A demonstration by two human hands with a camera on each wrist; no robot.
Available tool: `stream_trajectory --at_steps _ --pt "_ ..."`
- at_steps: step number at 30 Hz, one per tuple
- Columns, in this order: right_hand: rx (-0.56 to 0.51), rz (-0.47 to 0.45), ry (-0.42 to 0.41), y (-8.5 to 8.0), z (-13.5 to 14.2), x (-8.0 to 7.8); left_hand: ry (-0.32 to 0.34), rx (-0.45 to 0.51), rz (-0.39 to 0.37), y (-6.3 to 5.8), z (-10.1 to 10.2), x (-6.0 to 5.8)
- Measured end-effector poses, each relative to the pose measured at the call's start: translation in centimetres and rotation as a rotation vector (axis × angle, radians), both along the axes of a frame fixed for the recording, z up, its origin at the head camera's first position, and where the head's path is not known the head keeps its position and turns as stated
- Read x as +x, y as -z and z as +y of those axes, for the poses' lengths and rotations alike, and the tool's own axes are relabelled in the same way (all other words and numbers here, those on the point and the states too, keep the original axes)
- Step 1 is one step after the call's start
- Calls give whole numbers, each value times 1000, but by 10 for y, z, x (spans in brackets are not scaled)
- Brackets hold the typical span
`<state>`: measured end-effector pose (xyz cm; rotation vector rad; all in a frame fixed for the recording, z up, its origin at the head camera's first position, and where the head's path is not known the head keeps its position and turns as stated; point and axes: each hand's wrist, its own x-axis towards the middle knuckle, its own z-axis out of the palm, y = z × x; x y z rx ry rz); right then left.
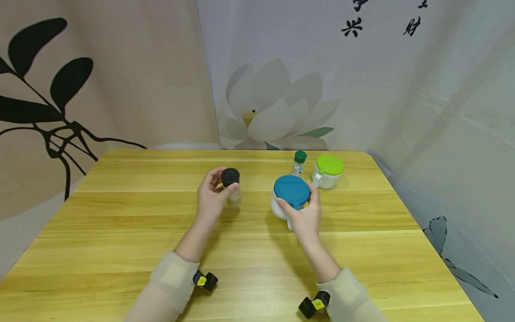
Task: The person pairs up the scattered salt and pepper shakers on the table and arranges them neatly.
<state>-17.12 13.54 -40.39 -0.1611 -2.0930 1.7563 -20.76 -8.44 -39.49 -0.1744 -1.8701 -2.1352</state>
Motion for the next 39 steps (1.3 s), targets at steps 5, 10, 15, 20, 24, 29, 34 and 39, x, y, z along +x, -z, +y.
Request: stream_trajectory --at_steps 5,10,15,20,24,29,34,39 --pt "-19 15 -21 -1 -8 1 -23 -11 1 0 -5 1" --pt "-29 25 -27 0 -13 1 -33 -17 -6 -1 -10 3" --pt "-29 14 -25 0 -18 0 -43 -16 -20 -1 -16 5" --pt "-13 9 -13 0 -23 1 -44 -15 -21 1 -21 8" --pt "-10 0 -20 1 -29 2 -49 -9 -21 3 -26 9" --pt "-5 -23 -25 3 -34 3 -73 -8 -15 4 -31 11" --pt "4 -24 -28 4 -41 4 -75 -12 -11 4 -35 13" --pt "-6 -15 -36 5 -47 5 -77 -25 -31 4 -40 16"
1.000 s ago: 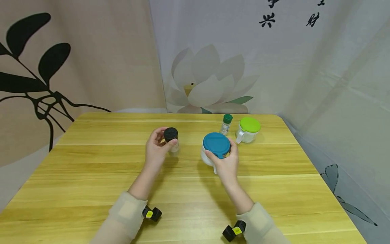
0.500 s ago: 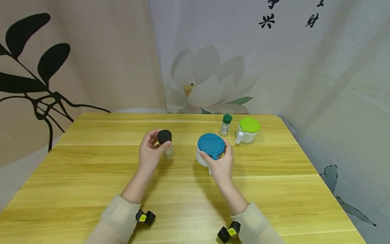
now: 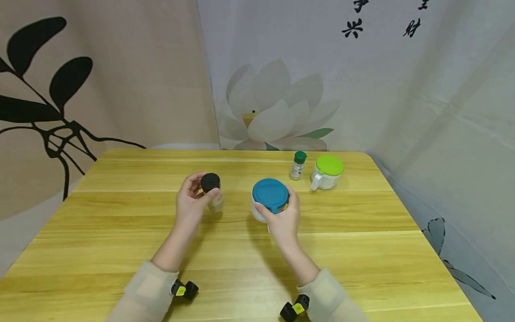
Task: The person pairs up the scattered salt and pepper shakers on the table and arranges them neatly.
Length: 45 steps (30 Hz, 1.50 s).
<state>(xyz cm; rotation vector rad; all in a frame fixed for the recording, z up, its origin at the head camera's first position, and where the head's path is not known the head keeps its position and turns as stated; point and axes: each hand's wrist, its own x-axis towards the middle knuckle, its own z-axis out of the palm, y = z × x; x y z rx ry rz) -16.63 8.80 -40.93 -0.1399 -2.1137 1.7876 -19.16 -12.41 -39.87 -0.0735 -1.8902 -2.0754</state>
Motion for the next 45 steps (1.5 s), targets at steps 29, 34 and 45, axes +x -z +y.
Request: stream_trajectory --at_steps 29,34,45 --pt "-6 39 -24 8 -36 2 -22 -7 -67 3 -23 10" --pt "-1 47 -14 10 -41 2 -28 -11 -71 5 -25 11" --pt "-20 69 -21 15 -52 3 -40 14 -69 5 -29 12"
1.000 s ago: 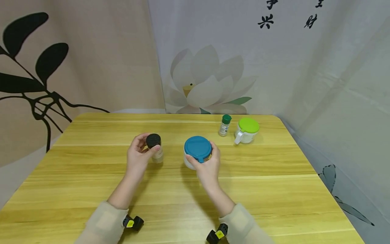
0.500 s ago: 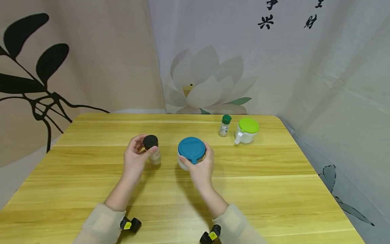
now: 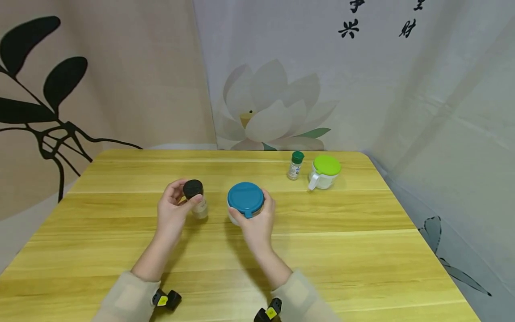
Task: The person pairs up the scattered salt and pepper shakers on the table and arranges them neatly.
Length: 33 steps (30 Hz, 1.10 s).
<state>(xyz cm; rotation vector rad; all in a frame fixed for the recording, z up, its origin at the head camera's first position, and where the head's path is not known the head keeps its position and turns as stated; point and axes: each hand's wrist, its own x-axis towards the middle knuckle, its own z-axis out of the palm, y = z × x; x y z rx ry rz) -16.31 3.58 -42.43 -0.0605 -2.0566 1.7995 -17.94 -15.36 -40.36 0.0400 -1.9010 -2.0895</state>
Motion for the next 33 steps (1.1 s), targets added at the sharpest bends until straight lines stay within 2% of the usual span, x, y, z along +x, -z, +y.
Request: stream_trajectory --at_steps 16,33 --pt "-6 4 1 6 -21 5 -15 33 -26 -1 -12 2" --pt "-19 7 -18 7 -41 8 -1 45 16 3 -28 4"
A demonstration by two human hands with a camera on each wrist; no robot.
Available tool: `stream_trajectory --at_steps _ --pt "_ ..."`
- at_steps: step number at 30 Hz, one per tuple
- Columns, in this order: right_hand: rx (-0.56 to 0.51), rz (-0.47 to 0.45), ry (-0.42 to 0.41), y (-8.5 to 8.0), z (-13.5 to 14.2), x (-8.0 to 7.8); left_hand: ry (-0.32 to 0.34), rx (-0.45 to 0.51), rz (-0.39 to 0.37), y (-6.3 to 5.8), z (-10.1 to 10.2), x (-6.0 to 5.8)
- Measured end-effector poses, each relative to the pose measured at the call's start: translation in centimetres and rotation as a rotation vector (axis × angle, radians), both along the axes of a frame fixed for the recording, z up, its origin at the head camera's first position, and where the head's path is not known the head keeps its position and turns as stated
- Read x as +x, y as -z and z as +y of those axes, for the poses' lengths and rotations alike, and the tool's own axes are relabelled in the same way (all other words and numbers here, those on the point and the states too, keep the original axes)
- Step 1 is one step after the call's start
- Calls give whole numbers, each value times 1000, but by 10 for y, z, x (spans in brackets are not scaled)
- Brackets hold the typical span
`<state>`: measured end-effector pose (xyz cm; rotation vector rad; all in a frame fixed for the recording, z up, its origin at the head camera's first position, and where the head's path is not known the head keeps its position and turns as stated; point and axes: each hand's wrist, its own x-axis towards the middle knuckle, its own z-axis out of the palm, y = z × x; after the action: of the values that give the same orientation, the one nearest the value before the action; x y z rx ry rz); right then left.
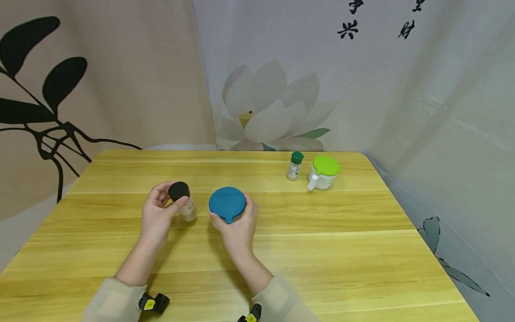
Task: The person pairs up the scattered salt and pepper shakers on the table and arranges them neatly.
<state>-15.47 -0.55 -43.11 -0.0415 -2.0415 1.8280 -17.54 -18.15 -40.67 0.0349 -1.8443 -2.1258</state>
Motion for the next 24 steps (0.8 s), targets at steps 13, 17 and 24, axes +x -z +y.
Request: stream_trajectory --at_steps 13,17,24 --pt "16 -2 8 4 -10 0 -7 5 -32 0 -4 0" --pt "22 -12 6 4 -11 1 -18 5 -67 0 -4 0" --pt "33 -7 18 8 -13 -2 -4 -5 -80 3 -5 -1"
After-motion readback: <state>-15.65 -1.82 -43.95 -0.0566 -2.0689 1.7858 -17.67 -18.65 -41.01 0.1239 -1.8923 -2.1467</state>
